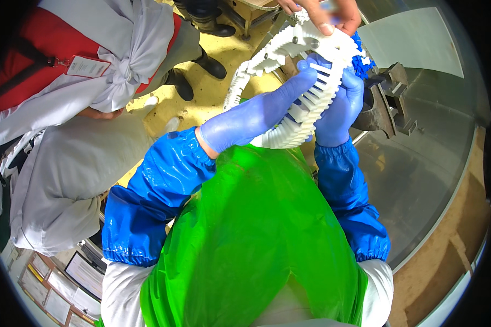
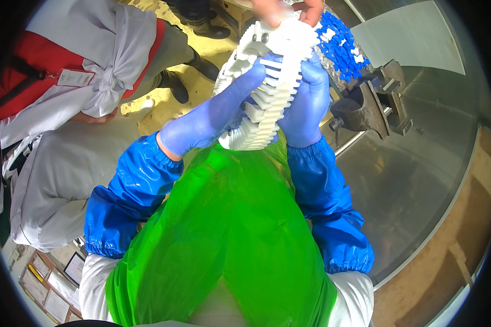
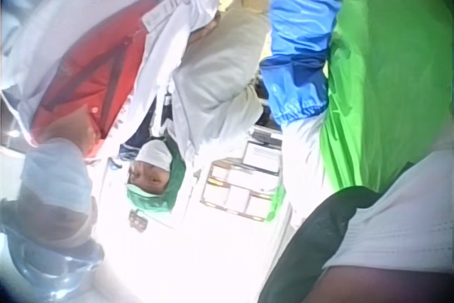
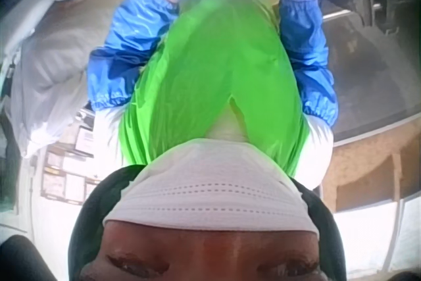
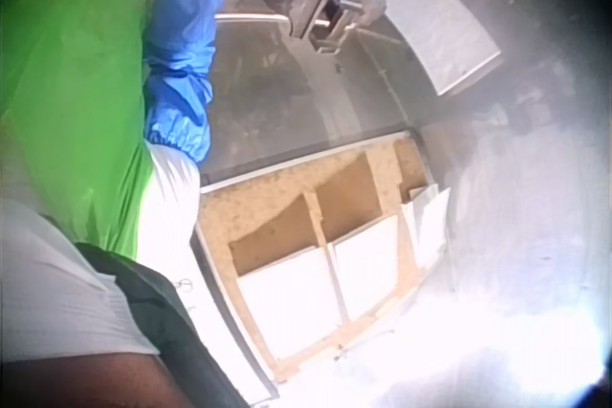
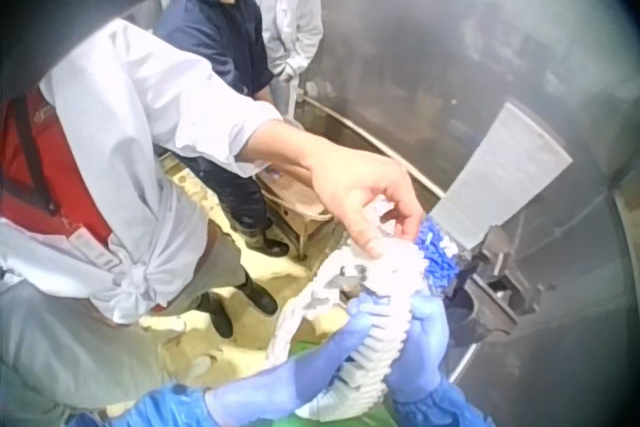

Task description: The person attaches small blue plastic pieces to a white circular plastic frame held in a vise. They repeatedly pick up blue pieces and press them into slots around the frame's circumference, occasionally rotating the frame to access different sections.

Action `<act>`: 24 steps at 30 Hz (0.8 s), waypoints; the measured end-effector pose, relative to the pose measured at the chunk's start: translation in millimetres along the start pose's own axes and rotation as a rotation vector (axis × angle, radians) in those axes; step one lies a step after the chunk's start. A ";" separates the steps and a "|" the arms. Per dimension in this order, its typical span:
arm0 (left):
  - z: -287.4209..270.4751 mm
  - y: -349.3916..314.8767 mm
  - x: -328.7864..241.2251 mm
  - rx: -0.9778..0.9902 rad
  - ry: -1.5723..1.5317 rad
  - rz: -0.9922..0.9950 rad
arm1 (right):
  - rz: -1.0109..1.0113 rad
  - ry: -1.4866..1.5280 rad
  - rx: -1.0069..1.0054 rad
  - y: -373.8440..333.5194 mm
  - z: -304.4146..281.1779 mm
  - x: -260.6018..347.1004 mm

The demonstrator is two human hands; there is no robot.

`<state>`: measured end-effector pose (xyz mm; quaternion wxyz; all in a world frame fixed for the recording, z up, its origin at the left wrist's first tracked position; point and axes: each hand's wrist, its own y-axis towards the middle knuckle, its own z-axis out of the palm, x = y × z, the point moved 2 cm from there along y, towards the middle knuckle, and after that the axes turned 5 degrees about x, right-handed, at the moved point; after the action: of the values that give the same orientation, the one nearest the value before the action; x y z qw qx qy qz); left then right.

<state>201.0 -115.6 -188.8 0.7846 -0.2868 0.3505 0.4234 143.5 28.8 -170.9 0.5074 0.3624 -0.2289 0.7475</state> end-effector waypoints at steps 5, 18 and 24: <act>8.7 -2.8 -13.4 0.014 -0.133 -0.081 | 0.110 -0.001 -0.101 -0.8 4.5 1.4; -9.7 -25.8 -17.8 0.171 0.227 -0.106 | 0.205 0.210 -0.139 -5.5 -5.8 13.9; -1.8 -22.8 -25.2 0.108 0.434 -0.170 | -0.016 0.263 0.037 -4.3 -2.4 -1.5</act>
<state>210.3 -139.5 -166.3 0.7379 -0.3571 0.5076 0.2651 147.1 31.3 -173.7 0.5321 0.2725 -0.1438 0.7886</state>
